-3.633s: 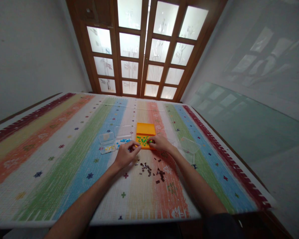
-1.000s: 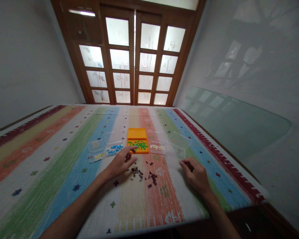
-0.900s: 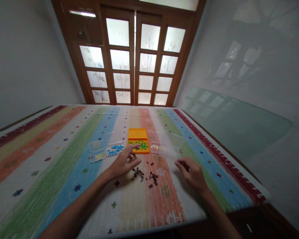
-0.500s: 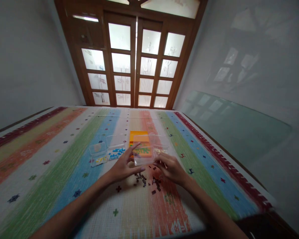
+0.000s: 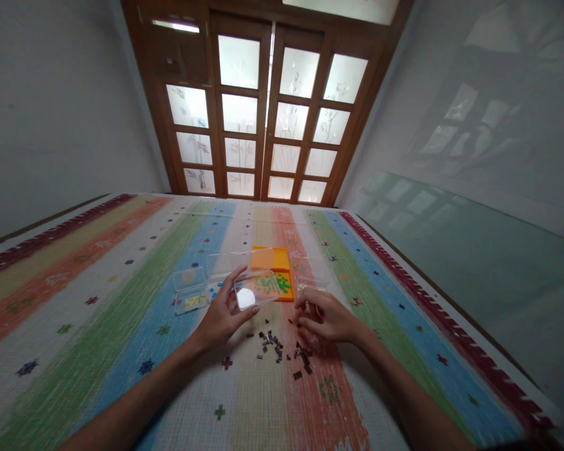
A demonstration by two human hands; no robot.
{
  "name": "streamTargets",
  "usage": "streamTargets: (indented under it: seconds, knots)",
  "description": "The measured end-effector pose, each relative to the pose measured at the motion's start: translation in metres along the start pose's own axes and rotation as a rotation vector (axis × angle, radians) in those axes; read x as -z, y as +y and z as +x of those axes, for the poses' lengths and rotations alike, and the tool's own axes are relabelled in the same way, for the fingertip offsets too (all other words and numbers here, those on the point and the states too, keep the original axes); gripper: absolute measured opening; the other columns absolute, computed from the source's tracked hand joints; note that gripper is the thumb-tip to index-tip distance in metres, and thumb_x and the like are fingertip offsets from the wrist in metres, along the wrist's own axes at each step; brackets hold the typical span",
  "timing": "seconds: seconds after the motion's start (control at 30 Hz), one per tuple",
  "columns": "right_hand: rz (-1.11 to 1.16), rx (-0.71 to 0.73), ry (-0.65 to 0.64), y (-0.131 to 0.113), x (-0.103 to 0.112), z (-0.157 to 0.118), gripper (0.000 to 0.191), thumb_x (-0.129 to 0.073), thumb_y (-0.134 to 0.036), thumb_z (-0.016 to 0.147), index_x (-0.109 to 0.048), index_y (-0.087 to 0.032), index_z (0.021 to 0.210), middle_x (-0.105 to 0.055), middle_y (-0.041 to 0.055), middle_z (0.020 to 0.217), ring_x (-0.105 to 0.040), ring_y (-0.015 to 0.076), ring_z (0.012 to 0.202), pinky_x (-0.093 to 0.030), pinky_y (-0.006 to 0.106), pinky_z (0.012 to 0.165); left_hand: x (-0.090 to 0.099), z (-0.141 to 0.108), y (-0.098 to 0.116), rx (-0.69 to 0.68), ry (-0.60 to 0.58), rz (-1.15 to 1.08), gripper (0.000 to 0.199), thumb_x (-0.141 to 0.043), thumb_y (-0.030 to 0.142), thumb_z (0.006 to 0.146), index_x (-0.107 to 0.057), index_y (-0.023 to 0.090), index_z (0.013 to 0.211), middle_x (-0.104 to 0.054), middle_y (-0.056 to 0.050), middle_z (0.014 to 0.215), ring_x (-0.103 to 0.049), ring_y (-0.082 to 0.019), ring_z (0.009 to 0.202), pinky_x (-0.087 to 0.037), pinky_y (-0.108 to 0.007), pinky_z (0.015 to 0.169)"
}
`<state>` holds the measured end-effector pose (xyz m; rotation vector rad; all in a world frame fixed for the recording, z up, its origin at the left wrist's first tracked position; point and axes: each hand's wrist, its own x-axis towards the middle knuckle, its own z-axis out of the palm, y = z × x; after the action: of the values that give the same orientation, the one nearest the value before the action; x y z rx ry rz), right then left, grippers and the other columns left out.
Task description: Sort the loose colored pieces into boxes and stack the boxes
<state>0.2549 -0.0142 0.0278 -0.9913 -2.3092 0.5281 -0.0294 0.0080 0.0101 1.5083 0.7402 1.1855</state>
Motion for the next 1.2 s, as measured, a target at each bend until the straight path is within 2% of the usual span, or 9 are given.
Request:
streamTargets:
  seconds: [0.1,0.23,0.4,0.53,0.67,0.73,0.87,1.0,1.2]
  knots:
    - [-0.081,-0.009,-0.146,0.007,0.003,-0.006,0.016,-0.069,-0.014,0.082,-0.068,-0.018,0.097,-0.063,0.0046,0.095,-0.059,0.0179,0.085,-0.045,0.028,0.074,0.003,-0.002,-0.002,0.000,0.044,0.034,0.082,-0.079,0.026,0.078,-0.037,0.027,0.148,-0.050,-0.015,0.150,-0.061,-0.027,0.130,-0.048,-0.047,0.113]
    - [-0.115,-0.054,-0.213,0.014,-0.004,-0.008,0.017,-0.069,-0.013,0.087,-0.072,-0.017,0.104,-0.064,0.0051,0.092,-0.059,0.0178,0.083,-0.045,0.028,0.074,0.002,-0.003,-0.002,-0.013,0.067,0.079,0.081,-0.079,0.025,0.076,-0.040,0.026,0.147,-0.052,-0.014,0.146,-0.056,-0.029,0.136,-0.042,-0.049,0.118]
    - [-0.124,-0.073,-0.143,0.020,-0.015,-0.008,0.011,-0.064,-0.010,0.094,-0.072,-0.016,0.099,-0.068,0.0075,0.096,-0.061,0.0192,0.090,-0.045,0.029,0.079,-0.002,-0.005,-0.001,-0.014,0.066,0.102,0.079,-0.080,0.026,0.076,-0.043,0.026,0.146,-0.053,-0.014,0.146,-0.053,-0.030,0.138,-0.040,-0.051,0.119]
    - [-0.102,-0.097,-0.076,0.022,-0.020,-0.007,0.007,-0.066,-0.011,0.094,-0.071,-0.016,0.095,-0.068,0.0052,0.090,-0.060,0.0167,0.083,-0.043,0.027,0.075,-0.002,-0.006,-0.003,-0.037,0.091,0.123,0.079,-0.079,0.028,0.076,-0.042,0.026,0.146,-0.054,-0.014,0.143,-0.055,-0.029,0.135,-0.042,-0.053,0.117]
    - [-0.071,-0.127,-0.089,0.020,-0.021,-0.005,0.002,-0.073,-0.017,0.091,-0.071,-0.018,0.091,-0.067,0.0023,0.087,-0.059,0.0152,0.079,-0.042,0.026,0.072,-0.001,-0.006,-0.003,-0.036,0.100,0.133,0.077,-0.079,0.029,0.077,-0.043,0.027,0.145,-0.054,-0.014,0.144,-0.057,-0.029,0.133,-0.045,-0.054,0.115]
    - [-0.078,-0.128,-0.093,0.019,-0.022,-0.005,0.007,-0.078,-0.021,0.089,-0.072,-0.018,0.092,-0.066,0.0021,0.086,-0.059,0.0158,0.080,-0.042,0.026,0.071,-0.002,-0.006,-0.002,-0.036,0.093,0.124,0.076,-0.079,0.029,0.077,-0.044,0.027,0.145,-0.053,-0.013,0.145,-0.058,-0.029,0.133,-0.047,-0.052,0.114]
    - [-0.125,-0.121,-0.037,0.016,-0.028,-0.005,0.002,-0.072,-0.018,0.092,-0.074,-0.017,0.092,-0.066,0.0051,0.090,-0.061,0.0180,0.086,-0.044,0.028,0.075,-0.004,-0.007,-0.002,-0.028,0.106,0.126,0.076,-0.078,0.028,0.077,-0.043,0.027,0.145,-0.051,-0.014,0.147,-0.057,-0.030,0.134,-0.050,-0.049,0.112]
    - [-0.114,-0.119,-0.066,0.013,-0.029,-0.005,0.008,-0.067,-0.014,0.093,-0.075,-0.017,0.094,-0.067,0.0071,0.094,-0.062,0.0190,0.089,-0.047,0.030,0.079,-0.005,-0.008,-0.001,-0.016,0.117,0.126,0.076,-0.078,0.029,0.079,-0.043,0.027,0.145,-0.049,-0.015,0.150,-0.058,-0.030,0.134,-0.051,-0.048,0.111]
    - [-0.106,-0.112,-0.133,0.010,-0.020,-0.005,0.014,-0.065,-0.009,0.091,-0.073,-0.018,0.099,-0.067,0.0054,0.093,-0.061,0.0185,0.089,-0.048,0.029,0.080,-0.005,-0.009,-0.002,-0.004,0.109,0.131,0.078,-0.079,0.029,0.078,-0.042,0.027,0.146,-0.051,-0.015,0.147,-0.061,-0.029,0.130,-0.052,-0.048,0.110]
